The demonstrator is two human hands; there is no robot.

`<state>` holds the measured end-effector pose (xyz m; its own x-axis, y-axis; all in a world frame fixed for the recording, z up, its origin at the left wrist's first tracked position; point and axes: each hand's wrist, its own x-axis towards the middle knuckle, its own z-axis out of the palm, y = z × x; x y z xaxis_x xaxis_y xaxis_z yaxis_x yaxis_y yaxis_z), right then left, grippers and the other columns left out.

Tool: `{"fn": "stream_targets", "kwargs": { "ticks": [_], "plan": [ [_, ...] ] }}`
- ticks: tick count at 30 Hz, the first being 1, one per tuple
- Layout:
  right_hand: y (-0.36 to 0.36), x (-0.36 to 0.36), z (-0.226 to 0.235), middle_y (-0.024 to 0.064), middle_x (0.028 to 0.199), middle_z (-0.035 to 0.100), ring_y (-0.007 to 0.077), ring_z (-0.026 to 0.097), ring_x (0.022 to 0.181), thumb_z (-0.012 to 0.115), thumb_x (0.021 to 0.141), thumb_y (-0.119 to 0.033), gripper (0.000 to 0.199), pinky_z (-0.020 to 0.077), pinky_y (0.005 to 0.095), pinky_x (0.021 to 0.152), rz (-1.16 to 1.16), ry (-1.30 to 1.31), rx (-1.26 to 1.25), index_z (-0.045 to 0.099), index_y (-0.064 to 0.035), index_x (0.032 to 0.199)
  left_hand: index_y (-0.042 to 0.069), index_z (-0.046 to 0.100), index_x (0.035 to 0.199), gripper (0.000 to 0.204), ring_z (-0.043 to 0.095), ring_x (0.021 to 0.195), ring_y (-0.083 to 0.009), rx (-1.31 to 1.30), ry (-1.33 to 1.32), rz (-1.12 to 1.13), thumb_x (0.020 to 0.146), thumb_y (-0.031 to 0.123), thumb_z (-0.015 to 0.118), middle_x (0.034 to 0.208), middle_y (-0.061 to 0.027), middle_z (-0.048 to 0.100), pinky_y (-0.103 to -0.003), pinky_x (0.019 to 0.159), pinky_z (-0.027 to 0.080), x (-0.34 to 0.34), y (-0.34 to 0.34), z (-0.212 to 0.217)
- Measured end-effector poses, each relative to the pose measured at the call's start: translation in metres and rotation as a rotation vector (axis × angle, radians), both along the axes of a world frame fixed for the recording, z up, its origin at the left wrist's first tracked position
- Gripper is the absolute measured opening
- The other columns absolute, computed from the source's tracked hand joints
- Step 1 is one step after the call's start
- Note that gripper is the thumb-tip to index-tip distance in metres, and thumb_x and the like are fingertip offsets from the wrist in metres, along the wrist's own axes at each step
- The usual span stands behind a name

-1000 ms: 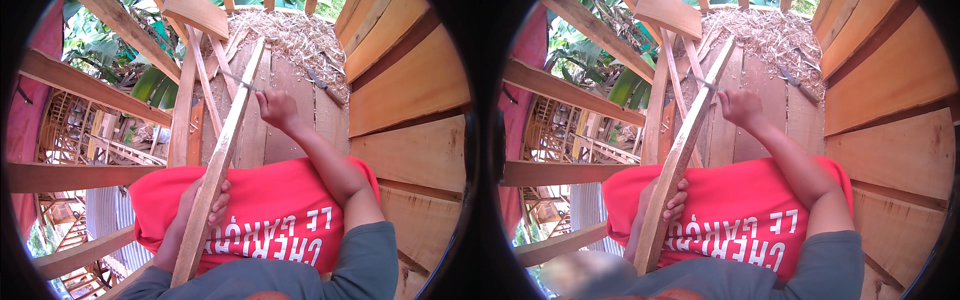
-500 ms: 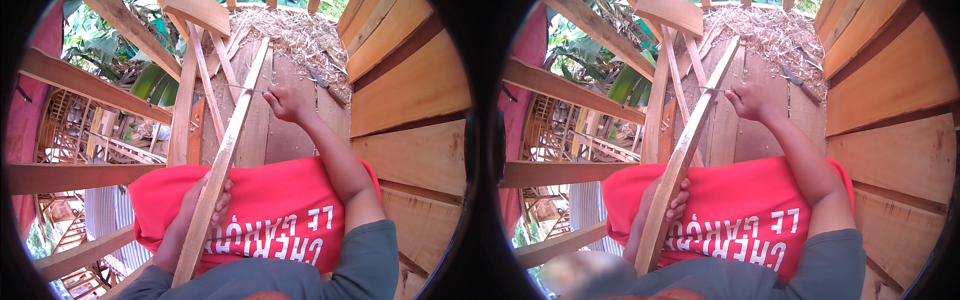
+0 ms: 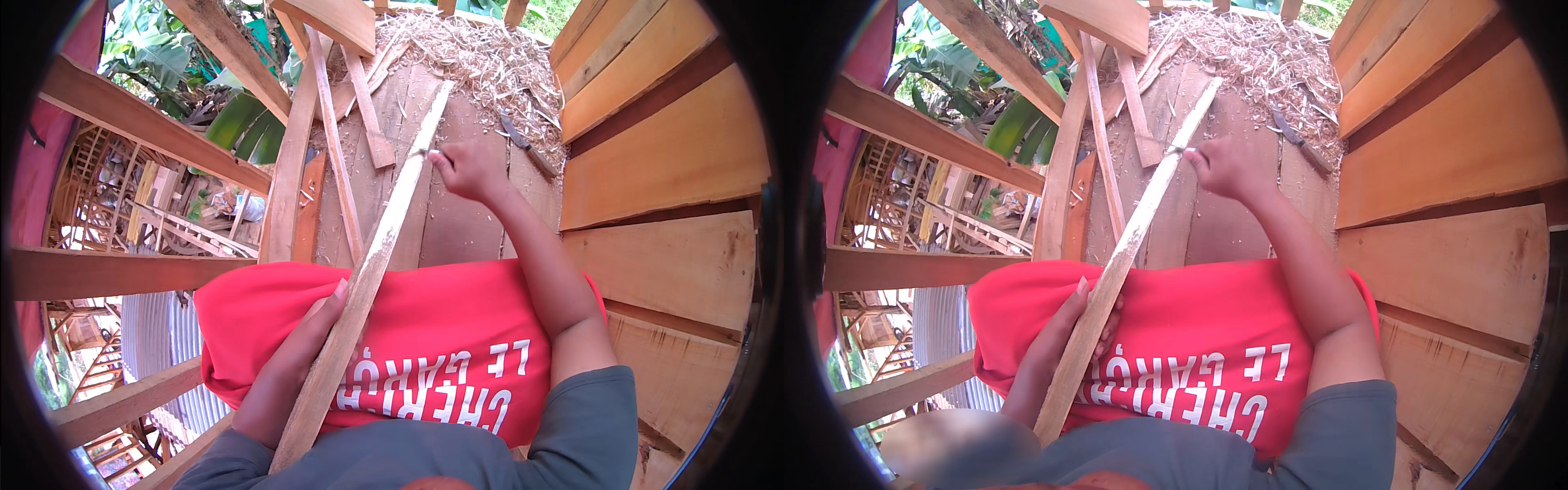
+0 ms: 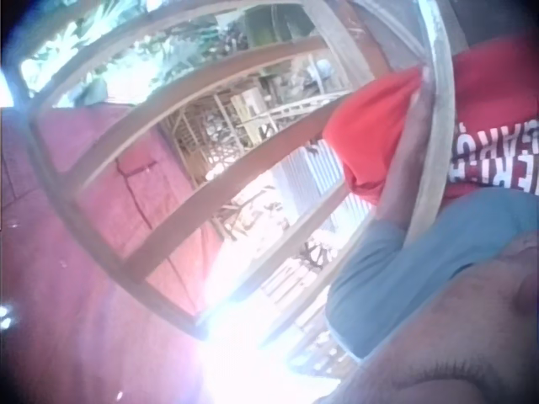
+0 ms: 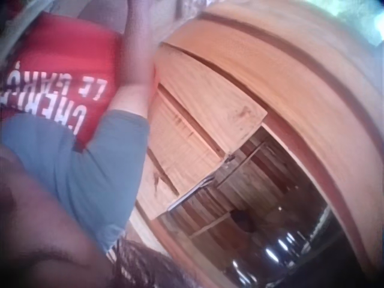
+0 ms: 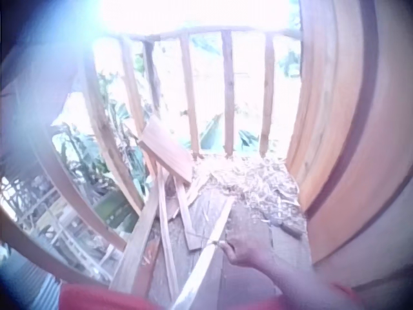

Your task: The person holds a long wooden plank against their lap and uses a chisel to shave thin strips of wood from its surface. The person repeatedly scrapes the tool along the plank, creating a pile of wood shavings on the floor.

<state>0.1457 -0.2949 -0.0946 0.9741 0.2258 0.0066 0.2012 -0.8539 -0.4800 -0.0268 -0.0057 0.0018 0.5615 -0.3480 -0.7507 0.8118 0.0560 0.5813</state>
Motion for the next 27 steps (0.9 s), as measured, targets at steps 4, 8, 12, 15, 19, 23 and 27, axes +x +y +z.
{"fn": "stream_targets", "kwargs": {
  "ticks": [4, 8, 12, 15, 19, 23, 27],
  "plan": [
    [0.008, -0.008, 0.012, 0.0169, 0.062, 0.06, 0.0374, 0.062, 0.062, 0.057, 0.095, -0.037, 0.038, 0.0445, 0.0484, 0.056, 0.196, -0.193, -0.076, 0.064, -0.0075, 0.072, 0.001, 0.054, 0.108, 0.048, 0.049, 0.051, -0.0112, -0.005, -0.065, -0.062, 0.091, 0.046, 0.061, 0.067, -0.0034, 0.049, -0.022, 0.049, 0.041, 0.001, 0.004, 0.002],
    [-0.021, 0.01, -0.018, 0.0191, 0.075, 0.066, 0.0397, 0.065, 0.074, 0.057, 0.093, -0.037, 0.036, 0.0484, 0.0522, 0.067, -0.023, -0.087, -0.01, 0.068, -0.0072, 0.075, 0.001, 0.054, 0.108, 0.041, 0.05, 0.051, -0.011, -0.022, -0.013, -0.04, 0.089, 0.036, 0.061, 0.067, -0.0033, 0.049, -0.022, 0.049, 0.041, 0.002, 0.003, 0.001],
    [0.001, -0.006, 0.016, 0.0189, 0.073, 0.066, 0.0395, 0.064, 0.071, 0.058, 0.093, -0.036, 0.037, 0.0483, 0.0516, 0.064, 0.245, 0.012, -0.001, 0.068, -0.0058, 0.075, 0.004, 0.054, 0.108, 0.041, 0.052, 0.055, -0.0078, -0.075, 0.083, 0.035, 0.087, 0.036, 0.069, 0.07, -0.0008, 0.053, -0.022, 0.048, 0.044, 0.005, 0.007, 0.003],
    [-0.002, -0.005, 0.004, 0.0185, 0.071, 0.065, 0.0397, 0.064, 0.07, 0.058, 0.093, -0.037, 0.037, 0.0479, 0.052, 0.064, 0.217, 0.002, -0.043, 0.066, -0.0056, 0.075, 0.004, 0.055, 0.108, 0.04, 0.051, 0.055, -0.0085, -0.122, 0.112, 0.055, 0.087, 0.036, 0.068, 0.07, -0.001, 0.052, -0.022, 0.047, 0.043, 0.006, 0.009, 0.001],
    [0.013, -0.011, 0.01, 0.0189, 0.068, 0.063, 0.04, 0.063, 0.069, 0.058, 0.094, -0.039, 0.04, 0.0475, 0.0521, 0.063, 0.166, -0.052, -0.05, 0.064, -0.0056, 0.074, 0.003, 0.055, 0.111, 0.042, 0.05, 0.054, -0.0095, -0.266, 0.122, 0.132, 0.089, 0.038, 0.065, 0.071, -0.0017, 0.051, -0.022, 0.047, 0.042, 0.008, 0.016, -0.005],
    [0.016, -0.006, -0.005, 0.0196, 0.068, 0.062, 0.0406, 0.062, 0.066, 0.058, 0.094, -0.039, 0.038, 0.0481, 0.0509, 0.061, 0.099, 0.013, 0.092, 0.063, -0.0059, 0.075, 0.004, 0.055, 0.109, 0.042, 0.048, 0.053, -0.0097, -0.255, 0.117, 0.103, 0.091, 0.041, 0.061, 0.07, -0.0017, 0.05, -0.022, 0.047, 0.041, 0.006, 0.011, 0.003],
    [0.034, -0.021, 0.01, 0.0194, 0.061, 0.057, 0.0423, 0.058, 0.06, 0.057, 0.094, -0.035, 0.038, 0.042, 0.0499, 0.053, 0.176, -0.166, 0.053, 0.057, -0.0055, 0.07, 0.002, 0.05, 0.107, 0.043, 0.048, 0.048, -0.0094, -0.257, 0.095, 0.133, 0.09, 0.041, 0.058, 0.067, -0.0014, 0.047, -0.021, 0.045, 0.039, 0.011, 0.014, 0.001]
  ]
}}
